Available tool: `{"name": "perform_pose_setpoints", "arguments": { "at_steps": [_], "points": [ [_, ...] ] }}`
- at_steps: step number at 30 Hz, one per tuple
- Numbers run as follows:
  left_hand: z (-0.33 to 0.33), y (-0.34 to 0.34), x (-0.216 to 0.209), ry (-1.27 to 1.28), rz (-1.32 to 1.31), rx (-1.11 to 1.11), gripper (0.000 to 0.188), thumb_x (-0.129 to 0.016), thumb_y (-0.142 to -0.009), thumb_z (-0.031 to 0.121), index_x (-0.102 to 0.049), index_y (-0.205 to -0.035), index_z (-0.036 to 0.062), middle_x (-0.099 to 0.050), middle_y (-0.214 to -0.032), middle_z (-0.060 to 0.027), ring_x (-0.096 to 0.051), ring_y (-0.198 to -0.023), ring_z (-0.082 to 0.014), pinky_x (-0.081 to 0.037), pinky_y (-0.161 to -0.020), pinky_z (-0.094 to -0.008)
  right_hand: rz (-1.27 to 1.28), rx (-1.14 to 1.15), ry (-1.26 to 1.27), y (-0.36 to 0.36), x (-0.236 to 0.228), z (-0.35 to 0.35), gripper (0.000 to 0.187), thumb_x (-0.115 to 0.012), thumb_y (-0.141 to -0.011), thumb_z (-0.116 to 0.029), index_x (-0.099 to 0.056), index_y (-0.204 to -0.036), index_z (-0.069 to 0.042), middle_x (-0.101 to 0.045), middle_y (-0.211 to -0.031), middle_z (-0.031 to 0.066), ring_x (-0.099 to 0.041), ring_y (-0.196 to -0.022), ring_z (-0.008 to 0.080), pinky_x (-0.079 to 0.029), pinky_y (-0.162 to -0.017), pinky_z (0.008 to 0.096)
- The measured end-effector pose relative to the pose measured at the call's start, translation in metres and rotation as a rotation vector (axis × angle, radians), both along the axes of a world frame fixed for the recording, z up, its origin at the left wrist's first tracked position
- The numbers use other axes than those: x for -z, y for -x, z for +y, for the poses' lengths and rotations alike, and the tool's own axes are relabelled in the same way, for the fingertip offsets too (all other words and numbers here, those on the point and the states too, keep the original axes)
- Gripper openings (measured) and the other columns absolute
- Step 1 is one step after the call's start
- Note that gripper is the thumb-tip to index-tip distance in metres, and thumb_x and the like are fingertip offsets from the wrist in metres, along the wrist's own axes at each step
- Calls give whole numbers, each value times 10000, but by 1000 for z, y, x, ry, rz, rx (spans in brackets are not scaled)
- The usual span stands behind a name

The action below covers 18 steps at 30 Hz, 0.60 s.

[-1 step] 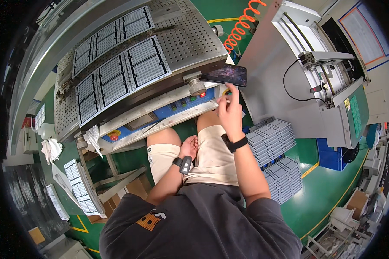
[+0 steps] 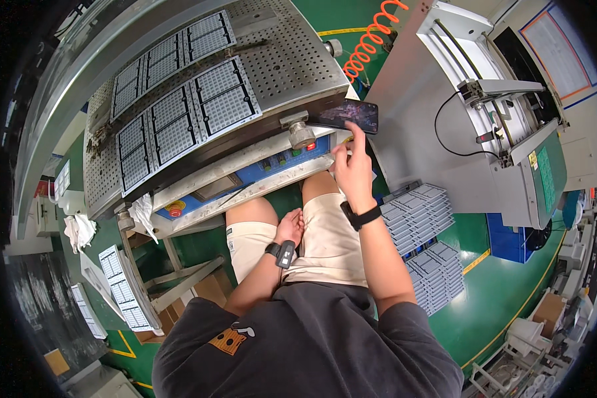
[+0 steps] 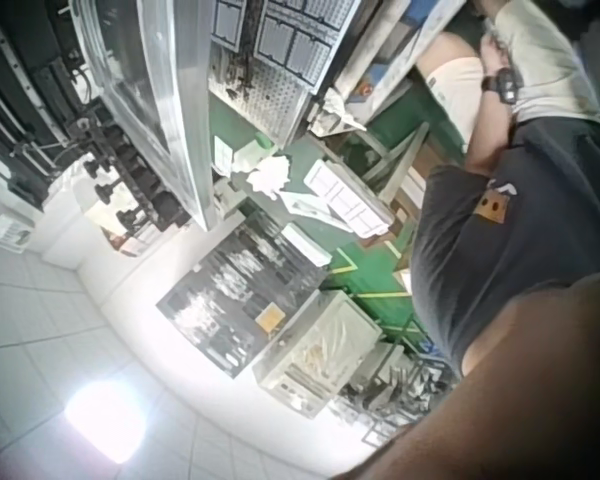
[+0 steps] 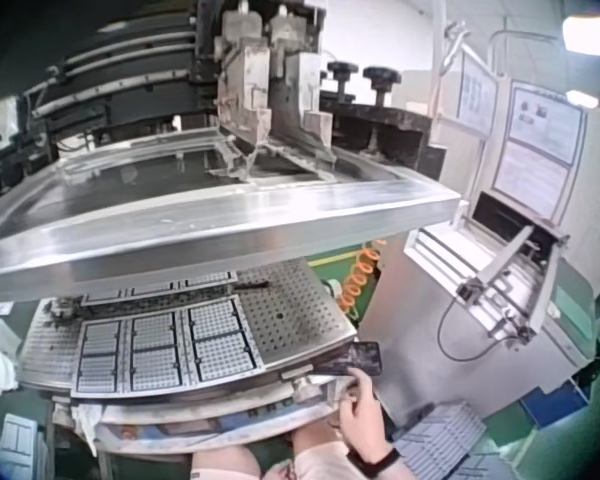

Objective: Operates an industrial electronics manufacturing machine by handling trays and interacting with the control panel.

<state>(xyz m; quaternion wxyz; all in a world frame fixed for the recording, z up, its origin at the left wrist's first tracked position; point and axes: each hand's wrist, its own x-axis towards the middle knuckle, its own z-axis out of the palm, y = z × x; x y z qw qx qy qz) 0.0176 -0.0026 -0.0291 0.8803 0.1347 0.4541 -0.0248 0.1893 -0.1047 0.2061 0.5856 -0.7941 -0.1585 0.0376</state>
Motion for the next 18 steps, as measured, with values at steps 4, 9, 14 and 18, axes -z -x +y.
{"name": "perform_pose_setpoints", "arguments": {
  "at_steps": [4, 9, 14, 18],
  "points": [
    [0, 0, 5, 25, -3, -25, 146, -572, -995, 179, -616, -1058, 56, -616, -906, -12, -546, -748, -109, -486, -629, -197, 32, -40, 134, -24, -16, 14, 579, -436, -936, -15, -355, -1502, -104, -687, -820, 107, -669, -544, 205, -554, -573, 341],
    [-1, 1, 4, 3, 24, -23, 155, -569, -999, 181, -613, -1076, 54, -615, -911, -11, -546, -758, -106, -482, -628, -194, 4, 9, 201, -37, -8, 19, 627, -417, -909, -61, -329, -1524, -148, -725, -801, 125, -682, -565, 266, -556, -610, 396],
    [-2, -1, 6, -20, 32, 1, 166, -567, -1004, 185, -613, -1106, 62, -592, -905, 6, -533, -759, -87, -467, -611, -177, 108, -26, 184, -42, -7, 10, 644, -419, -904, -51, -300, -1532, -137, -714, -776, 117, -679, -603, 265, -548, -628, 390],
    [-2, 0, 8, -25, 18, -8, 148, -586, -998, 181, -613, -1095, 71, -583, -888, 14, -528, -746, -77, -465, -601, -172, 56, -109, 233, -49, -8, 12, 664, -411, -913, -4, -243, -1550, -85, -695, -765, 94, -614, -492, 166, -517, -511, 318]
  ]
}}
